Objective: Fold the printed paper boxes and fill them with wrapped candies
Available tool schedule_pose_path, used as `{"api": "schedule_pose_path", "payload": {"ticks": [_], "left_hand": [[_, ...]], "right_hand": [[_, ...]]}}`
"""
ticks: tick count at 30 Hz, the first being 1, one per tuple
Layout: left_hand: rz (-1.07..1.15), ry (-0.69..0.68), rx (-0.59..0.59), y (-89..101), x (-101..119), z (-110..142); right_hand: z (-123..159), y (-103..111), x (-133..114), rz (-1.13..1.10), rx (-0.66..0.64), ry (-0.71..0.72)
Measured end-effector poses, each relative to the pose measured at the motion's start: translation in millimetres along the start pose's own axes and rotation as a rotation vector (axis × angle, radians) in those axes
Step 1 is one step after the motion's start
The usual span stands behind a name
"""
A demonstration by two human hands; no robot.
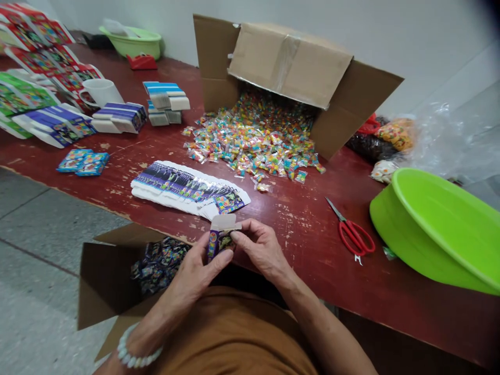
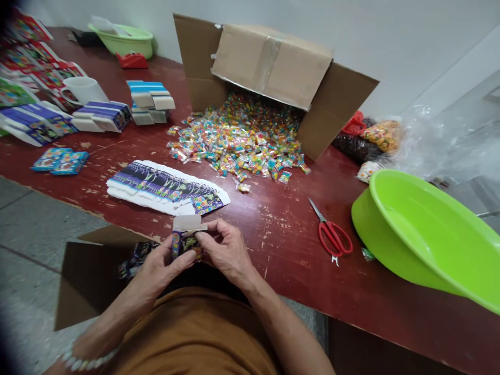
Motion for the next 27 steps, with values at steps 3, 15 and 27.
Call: {"api": "schedule_pose_path", "payload": {"ticks": [3,15,27], "left_hand": [[0.108,-0.102,0.078,3.2,-1.7,7.3],[0.067,-0.054,0.029,8.1,3.1,4.3],[0.293,0.115,0.009,0.4,0.1,6.9]], "right_hand": [[0.2,0.0,-1.5,0.008,0.052,0.005],[-2.9,2.0,4.8,0.021,-0.014,0.015],[-5.9,2.7,4.4,-0.048,-0.038,0.059]]}}
Point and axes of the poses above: each hand's wrist, its own z-axis away from the middle knuckle, its own y-axis out of the back of the hand, x = y × z, the point moved 2 cm from there along -z, towards the middle knuckle, and after that the axes turned 7 degrees about y, right-handed, at the moved point
